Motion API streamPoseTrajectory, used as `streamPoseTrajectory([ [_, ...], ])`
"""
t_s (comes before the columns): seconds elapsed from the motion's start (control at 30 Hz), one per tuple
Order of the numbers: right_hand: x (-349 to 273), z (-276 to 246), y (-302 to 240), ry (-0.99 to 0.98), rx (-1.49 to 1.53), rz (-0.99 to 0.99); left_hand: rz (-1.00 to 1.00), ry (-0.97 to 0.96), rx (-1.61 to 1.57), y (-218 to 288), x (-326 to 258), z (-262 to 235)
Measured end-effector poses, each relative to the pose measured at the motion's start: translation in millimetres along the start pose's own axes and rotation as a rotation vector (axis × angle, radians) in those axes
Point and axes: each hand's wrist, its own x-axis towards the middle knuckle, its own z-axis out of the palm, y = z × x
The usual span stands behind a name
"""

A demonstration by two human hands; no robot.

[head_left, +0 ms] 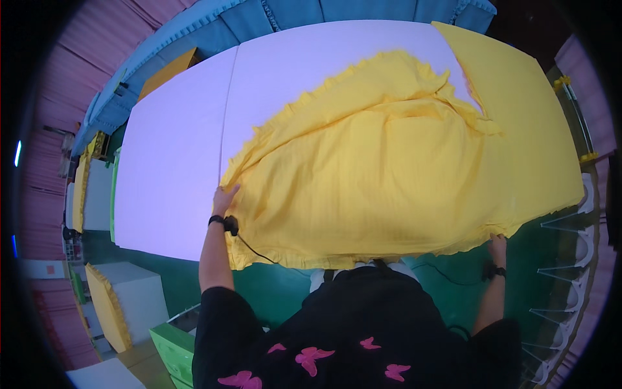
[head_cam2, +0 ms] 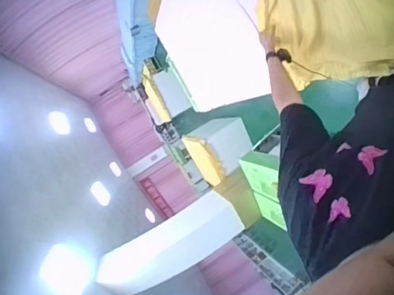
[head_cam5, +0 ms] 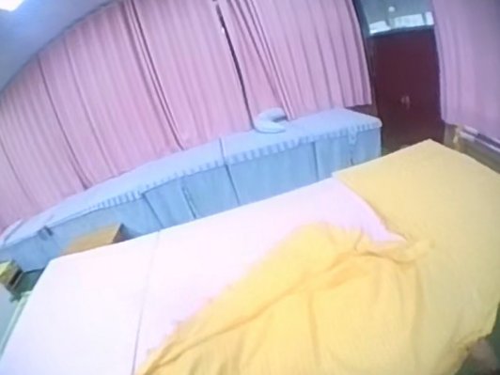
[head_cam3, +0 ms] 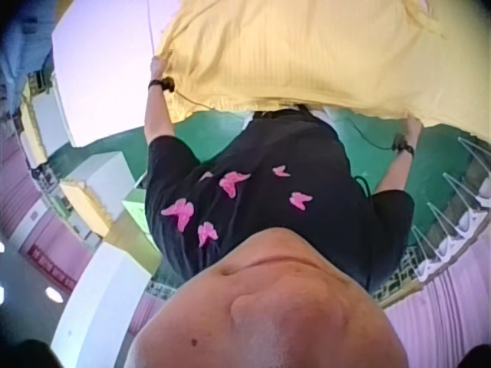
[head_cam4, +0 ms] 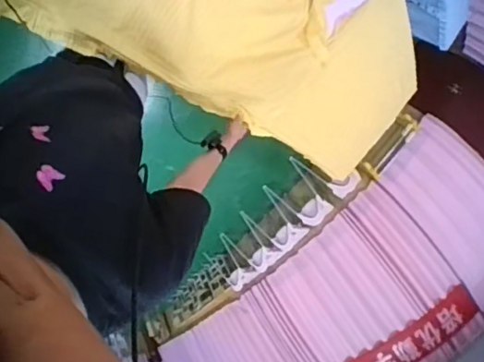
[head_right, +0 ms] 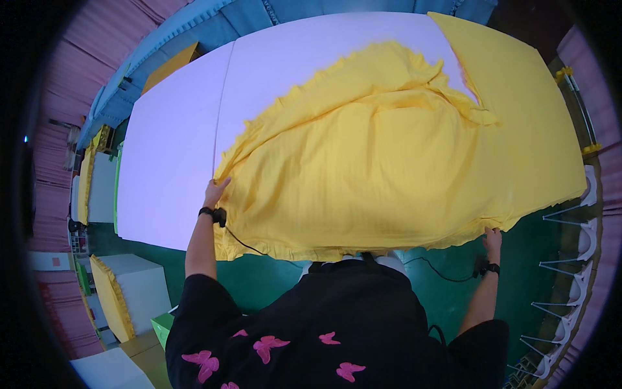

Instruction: Spreading and smoothing yellow sheets over a row of small children's beds in a daycare center.

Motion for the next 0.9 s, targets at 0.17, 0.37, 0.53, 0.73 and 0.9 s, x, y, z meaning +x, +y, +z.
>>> streamPoseTrajectory([
  [0.17, -34.6, -52.5, -53.3, -0.049, 0.051, -0.365, 0.025, 0.026, 0.124, 32.8, 52.0, 34.3],
  [0.37, -96.8, -69.8, -131.2, 0.126, -0.014, -0.555, 0.14, 0.123, 0.347, 73.8, 33.9, 67.7],
  [0.53, -139.9, -23.2, -222.4, -0.141, 0.202, -0.607, 0.216, 0.092, 0.165, 78.3, 51.7, 22.9],
  [0.73, -271.2, 61.0, -349.7, -0.041, -0.009, -1.217, 0.869, -0.176, -0.494, 285.2, -103.6, -70.2],
  [0.9, -372.7, 153.6, -388.9, -0.501, -0.276, -1.864, 1.494, -0.632, 0.076, 339.1, -266.4, -76.5],
])
